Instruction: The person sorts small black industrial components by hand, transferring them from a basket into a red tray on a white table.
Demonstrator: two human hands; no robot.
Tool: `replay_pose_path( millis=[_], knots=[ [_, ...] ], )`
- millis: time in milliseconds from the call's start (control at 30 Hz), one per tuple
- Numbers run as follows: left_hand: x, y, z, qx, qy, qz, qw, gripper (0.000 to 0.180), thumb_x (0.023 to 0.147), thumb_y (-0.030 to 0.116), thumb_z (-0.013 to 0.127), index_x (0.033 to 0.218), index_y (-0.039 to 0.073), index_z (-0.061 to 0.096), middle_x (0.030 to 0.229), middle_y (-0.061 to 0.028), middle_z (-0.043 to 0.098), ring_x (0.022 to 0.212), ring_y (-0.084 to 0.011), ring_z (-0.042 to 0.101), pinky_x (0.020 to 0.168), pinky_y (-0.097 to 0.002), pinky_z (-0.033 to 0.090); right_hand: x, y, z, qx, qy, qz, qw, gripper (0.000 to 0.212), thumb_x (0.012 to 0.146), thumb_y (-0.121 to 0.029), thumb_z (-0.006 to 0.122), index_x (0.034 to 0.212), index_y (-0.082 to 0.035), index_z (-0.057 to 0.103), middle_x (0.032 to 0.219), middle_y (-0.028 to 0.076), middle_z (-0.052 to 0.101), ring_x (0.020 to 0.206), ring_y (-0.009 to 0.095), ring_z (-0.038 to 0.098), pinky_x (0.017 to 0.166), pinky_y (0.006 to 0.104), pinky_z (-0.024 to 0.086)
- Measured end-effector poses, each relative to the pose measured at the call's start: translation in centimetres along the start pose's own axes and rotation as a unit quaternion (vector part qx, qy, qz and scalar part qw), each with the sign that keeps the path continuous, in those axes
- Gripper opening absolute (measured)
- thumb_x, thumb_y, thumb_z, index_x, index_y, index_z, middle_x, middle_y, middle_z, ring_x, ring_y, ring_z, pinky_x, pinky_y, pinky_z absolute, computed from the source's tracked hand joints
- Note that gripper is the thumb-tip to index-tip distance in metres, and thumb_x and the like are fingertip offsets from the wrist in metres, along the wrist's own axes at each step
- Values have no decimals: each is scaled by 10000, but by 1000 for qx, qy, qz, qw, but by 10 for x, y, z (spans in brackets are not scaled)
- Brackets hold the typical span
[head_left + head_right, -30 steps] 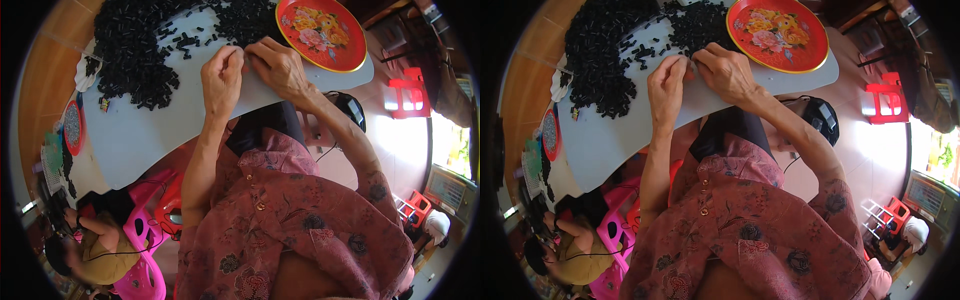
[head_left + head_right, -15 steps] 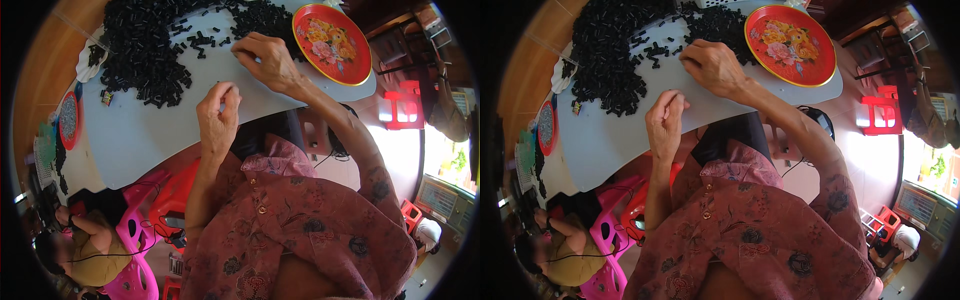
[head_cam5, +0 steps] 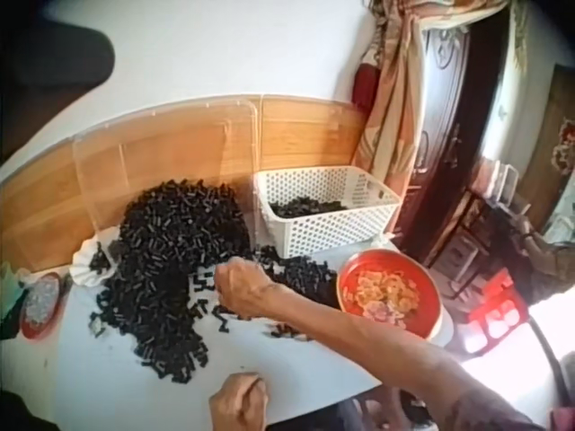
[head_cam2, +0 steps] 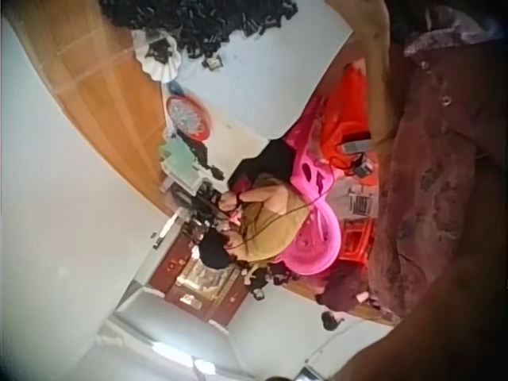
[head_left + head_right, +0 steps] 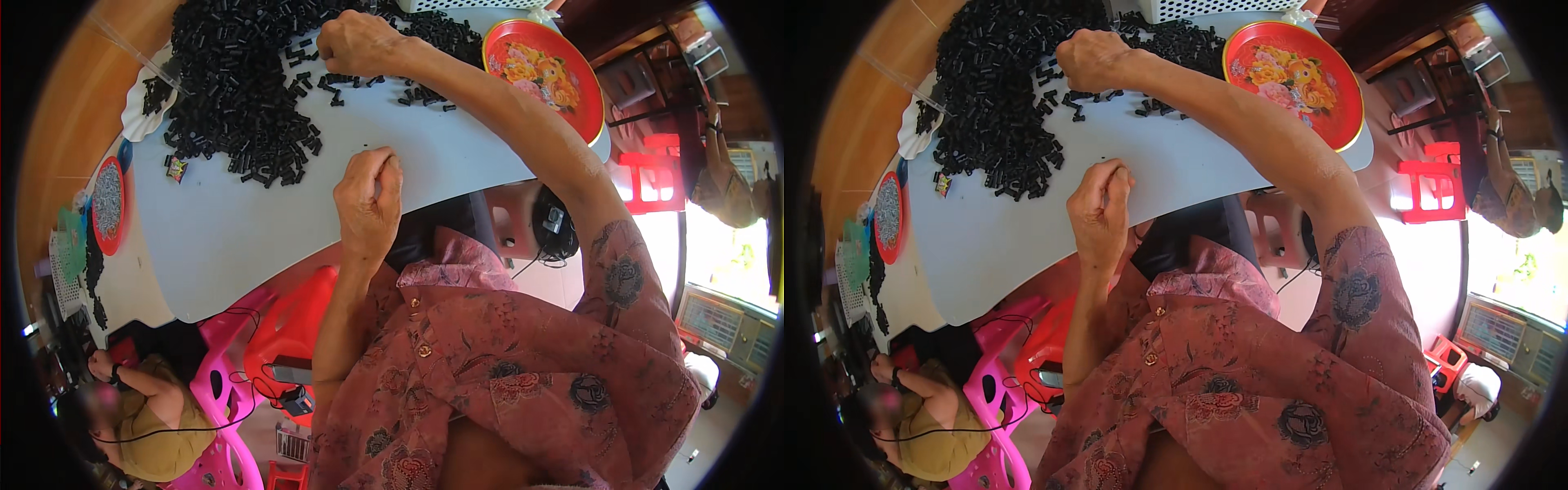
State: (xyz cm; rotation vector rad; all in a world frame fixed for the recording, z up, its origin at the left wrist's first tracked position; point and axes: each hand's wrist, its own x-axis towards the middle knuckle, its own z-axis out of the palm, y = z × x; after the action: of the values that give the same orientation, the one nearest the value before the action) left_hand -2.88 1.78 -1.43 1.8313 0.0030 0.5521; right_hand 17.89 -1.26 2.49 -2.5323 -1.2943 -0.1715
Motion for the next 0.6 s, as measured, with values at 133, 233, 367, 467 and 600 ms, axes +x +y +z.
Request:
replay_pose_path(
  millis=[133,233,367,467,600],
  knots=[
    [1,2,1,8,11,5,1000,92,882,36,529,891,-22,601,722,-62,606,633,-100,536,581,-224,430,-21,1,-11,170,26,58,983,171,730,-166,636,841,-66,720,760,132,678,703,238,650,672,348,529],
    [2,9,-1,-4,2,-70,998,114,897,54,529,937,-16,609,741,-39,602,674,-100,544,640,-225,439,-65,-10,-33,410,-20,150,899,208,800,-183,641,923,-30,711,754,37,663,630,71,551,568,236,466],
    [6,11,0,-105,45,-96,989,218,912,129,562,1068,-22,578,833,-72,606,773,-128,557,738,-252,454,-118,-22,-35,643,-35,222,732,241,867,-239,665,948,-13,679,792,16,648,611,34,516,515,192,428],
    [9,18,6,-93,41,-65,993,265,909,135,576,1119,-27,567,873,-64,612,813,-128,561,771,-250,455,-148,-23,-35,714,-52,242,655,254,851,-272,683,951,-38,679,781,13,644,609,21,511,514,177,421],
    [11,17,12,-78,-12,-20,997,244,896,96,589,1108,-25,584,921,-42,617,855,-120,564,798,-245,450,-169,-24,-25,742,-2,263,617,216,865,-270,666,922,-62,664,692,-12,580,585,30,475,513,190,407]
  ],
)
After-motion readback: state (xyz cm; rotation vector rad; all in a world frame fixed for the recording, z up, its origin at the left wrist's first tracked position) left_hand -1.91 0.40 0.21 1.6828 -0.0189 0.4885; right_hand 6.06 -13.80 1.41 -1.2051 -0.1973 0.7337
